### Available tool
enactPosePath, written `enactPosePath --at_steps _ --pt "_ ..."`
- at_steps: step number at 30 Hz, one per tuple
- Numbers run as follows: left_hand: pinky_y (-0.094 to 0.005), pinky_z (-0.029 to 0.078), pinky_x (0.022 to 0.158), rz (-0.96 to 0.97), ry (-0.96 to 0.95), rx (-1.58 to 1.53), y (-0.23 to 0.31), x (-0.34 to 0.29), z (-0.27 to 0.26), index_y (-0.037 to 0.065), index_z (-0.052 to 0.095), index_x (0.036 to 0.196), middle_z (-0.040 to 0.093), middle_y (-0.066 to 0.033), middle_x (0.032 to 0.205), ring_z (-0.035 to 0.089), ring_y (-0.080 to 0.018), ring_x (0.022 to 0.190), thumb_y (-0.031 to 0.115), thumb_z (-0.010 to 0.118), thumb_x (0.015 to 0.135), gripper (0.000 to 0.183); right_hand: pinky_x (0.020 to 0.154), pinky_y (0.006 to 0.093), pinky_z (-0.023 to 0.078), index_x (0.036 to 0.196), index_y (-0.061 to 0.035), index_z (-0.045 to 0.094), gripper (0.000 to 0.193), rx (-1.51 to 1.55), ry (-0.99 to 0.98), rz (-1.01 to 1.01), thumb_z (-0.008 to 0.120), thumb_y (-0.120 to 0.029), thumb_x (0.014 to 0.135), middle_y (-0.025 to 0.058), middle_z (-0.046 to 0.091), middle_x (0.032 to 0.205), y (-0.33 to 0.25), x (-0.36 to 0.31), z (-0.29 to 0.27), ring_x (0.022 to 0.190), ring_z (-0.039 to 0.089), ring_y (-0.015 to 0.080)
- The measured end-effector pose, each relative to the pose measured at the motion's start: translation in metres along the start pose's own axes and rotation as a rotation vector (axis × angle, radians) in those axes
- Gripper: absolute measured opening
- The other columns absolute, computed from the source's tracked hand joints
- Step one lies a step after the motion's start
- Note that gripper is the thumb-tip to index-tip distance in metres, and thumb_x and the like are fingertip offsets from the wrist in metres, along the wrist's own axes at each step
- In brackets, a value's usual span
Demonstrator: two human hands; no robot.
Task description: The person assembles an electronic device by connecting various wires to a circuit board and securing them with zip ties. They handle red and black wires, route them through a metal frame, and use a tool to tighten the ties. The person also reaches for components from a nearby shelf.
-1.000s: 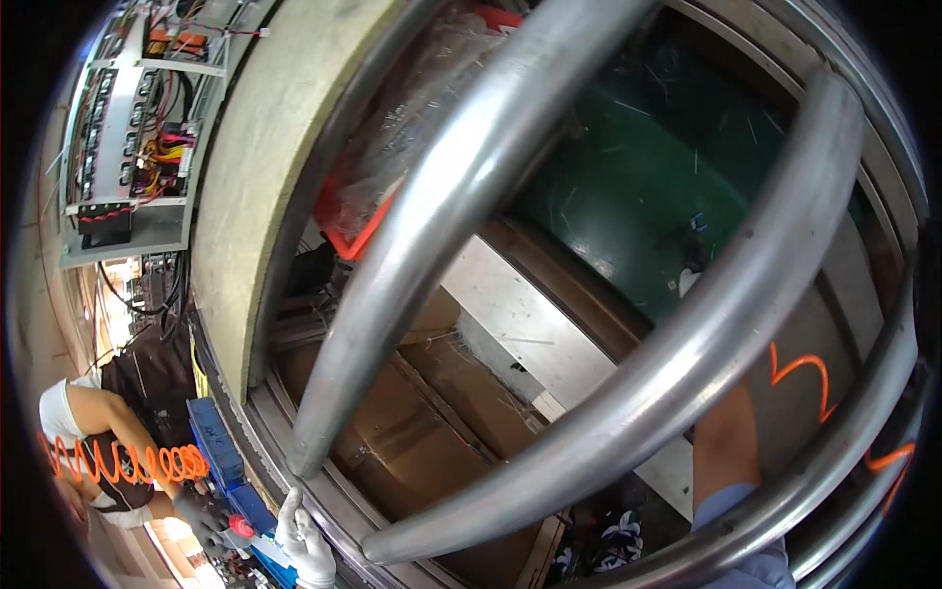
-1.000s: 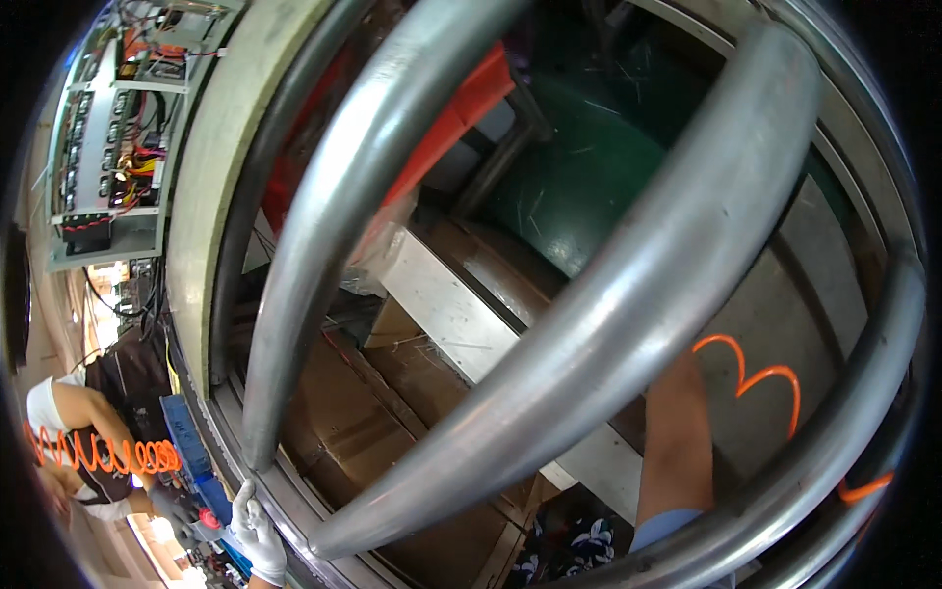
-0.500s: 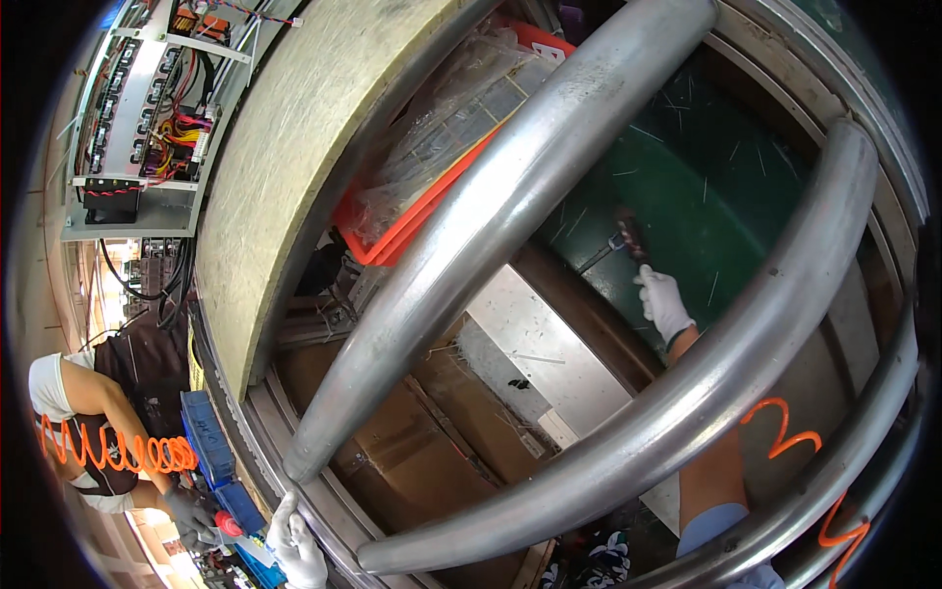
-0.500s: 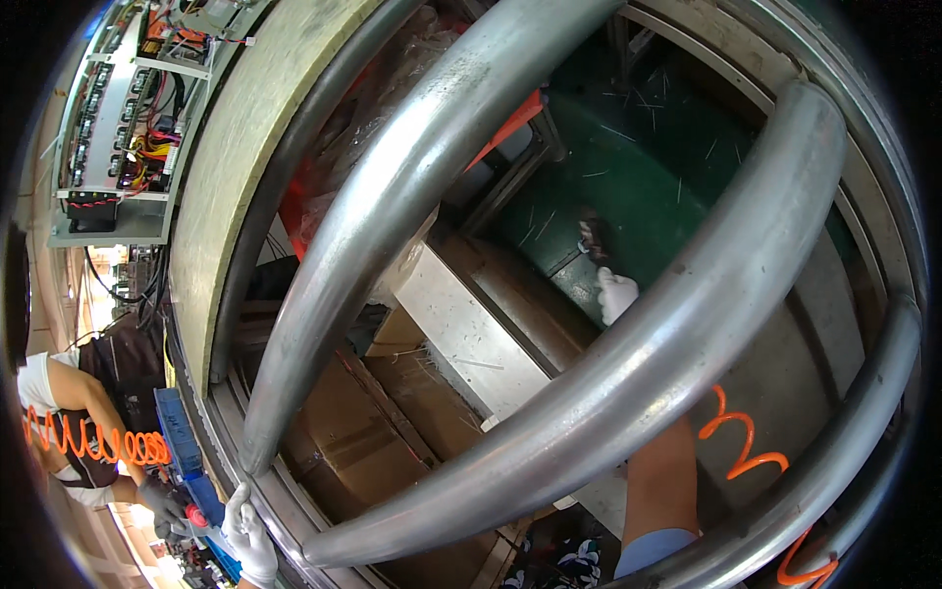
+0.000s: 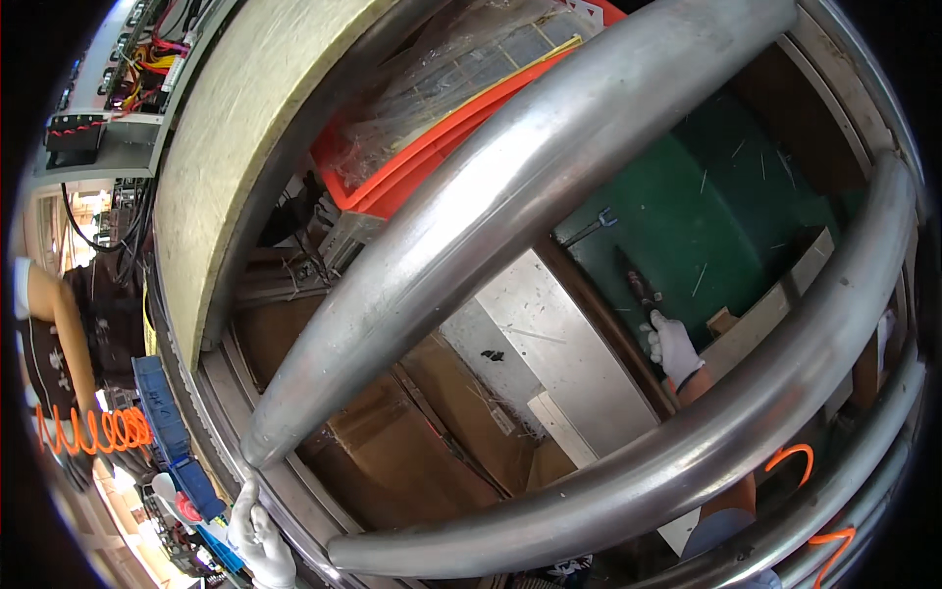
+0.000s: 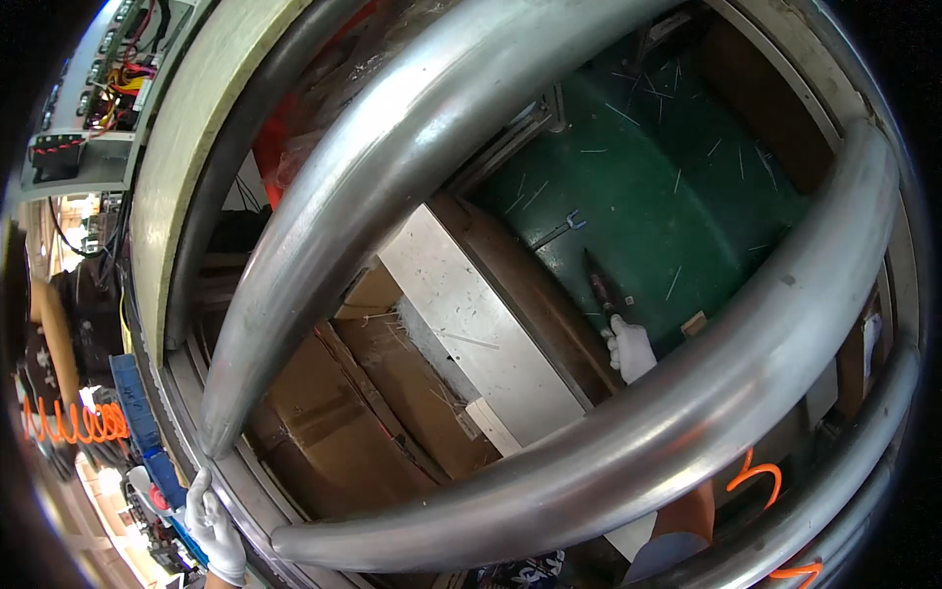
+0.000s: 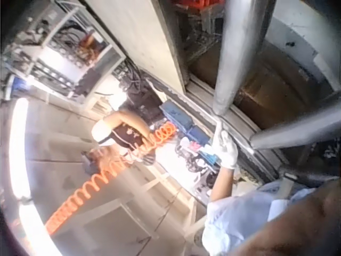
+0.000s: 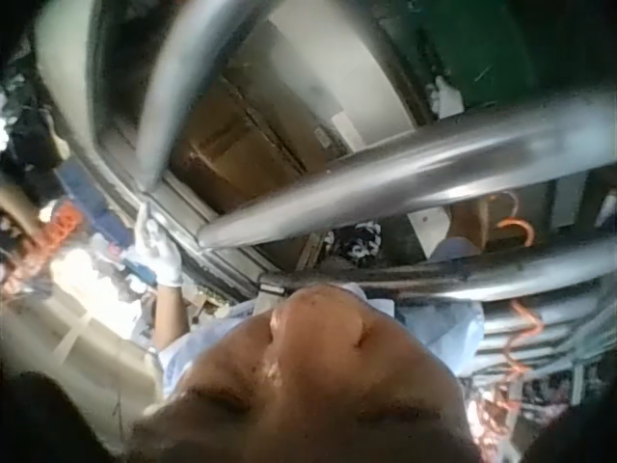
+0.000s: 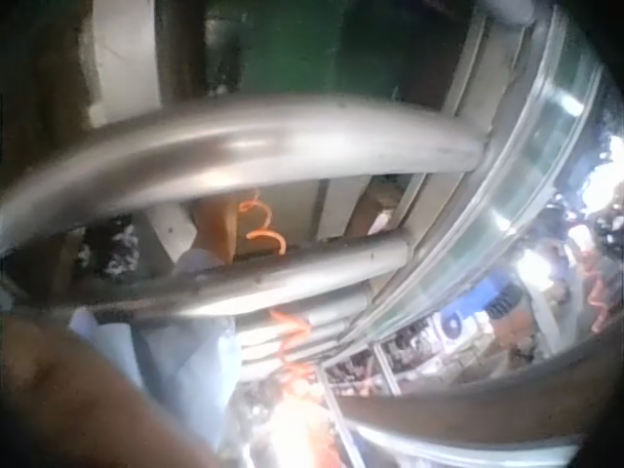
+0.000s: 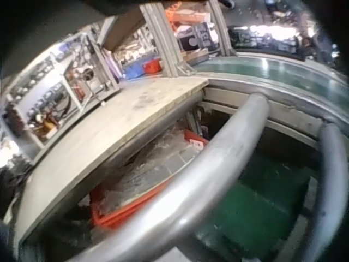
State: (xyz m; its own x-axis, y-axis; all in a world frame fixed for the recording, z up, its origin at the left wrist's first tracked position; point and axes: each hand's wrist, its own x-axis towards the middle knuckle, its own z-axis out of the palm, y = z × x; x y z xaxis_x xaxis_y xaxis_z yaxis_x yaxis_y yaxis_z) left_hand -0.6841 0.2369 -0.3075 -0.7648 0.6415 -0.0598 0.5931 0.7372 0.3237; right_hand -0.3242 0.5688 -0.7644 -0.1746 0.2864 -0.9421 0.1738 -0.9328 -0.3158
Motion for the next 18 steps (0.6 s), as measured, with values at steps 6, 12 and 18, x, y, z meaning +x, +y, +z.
enactPosePath --at_steps 6,12,18 --pt "-0.0335 0.038 0.104 -0.026 -0.014 0.052 0.007 0.008 -0.001 -0.011 0.051 0.128 0.059 -0.0189 0.125 0.055 -0.025 0.119 0.024 0.044 0.103 0.044 0.033 0.0301 0.021 0.066 -0.0193 0.039 0.035 0.025 -0.203 -0.129 0.051 -0.032 0.096 -0.0051 0.035 0.05 -0.04 0.027 0.078 0.035 0.03 0.011" --pt "-0.0345 0.042 0.1 -0.042 0.019 0.129 -0.008 0.002 -0.002 -0.008 0.058 0.121 0.062 -0.0184 0.12 0.059 -0.0249 0.112 0.018 0.049 0.101 0.034 0.035 0.0261 0.022 0.08 -0.0149 0.048 0.022 -0.16 -0.41 -0.224 0.057 -0.027 0.096 -0.0048 0.041 0.056 -0.078 0.028 0.108 0.039 0.031 0.008" --pt "-0.0356 0.043 0.1 -0.03 0.031 0.015 -0.011 0.005 0.001 -0.008 0.058 0.121 0.064 -0.0188 0.117 0.06 -0.0261 0.112 0.021 0.049 0.101 0.036 0.037 0.0256 0.024 0.084 -0.0132 0.051 0.02 -0.095 -0.279 -0.264 0.053 -0.026 0.098 -0.0061 0.039 0.058 -0.09 0.023 0.094 0.041 0.029 0.0072"
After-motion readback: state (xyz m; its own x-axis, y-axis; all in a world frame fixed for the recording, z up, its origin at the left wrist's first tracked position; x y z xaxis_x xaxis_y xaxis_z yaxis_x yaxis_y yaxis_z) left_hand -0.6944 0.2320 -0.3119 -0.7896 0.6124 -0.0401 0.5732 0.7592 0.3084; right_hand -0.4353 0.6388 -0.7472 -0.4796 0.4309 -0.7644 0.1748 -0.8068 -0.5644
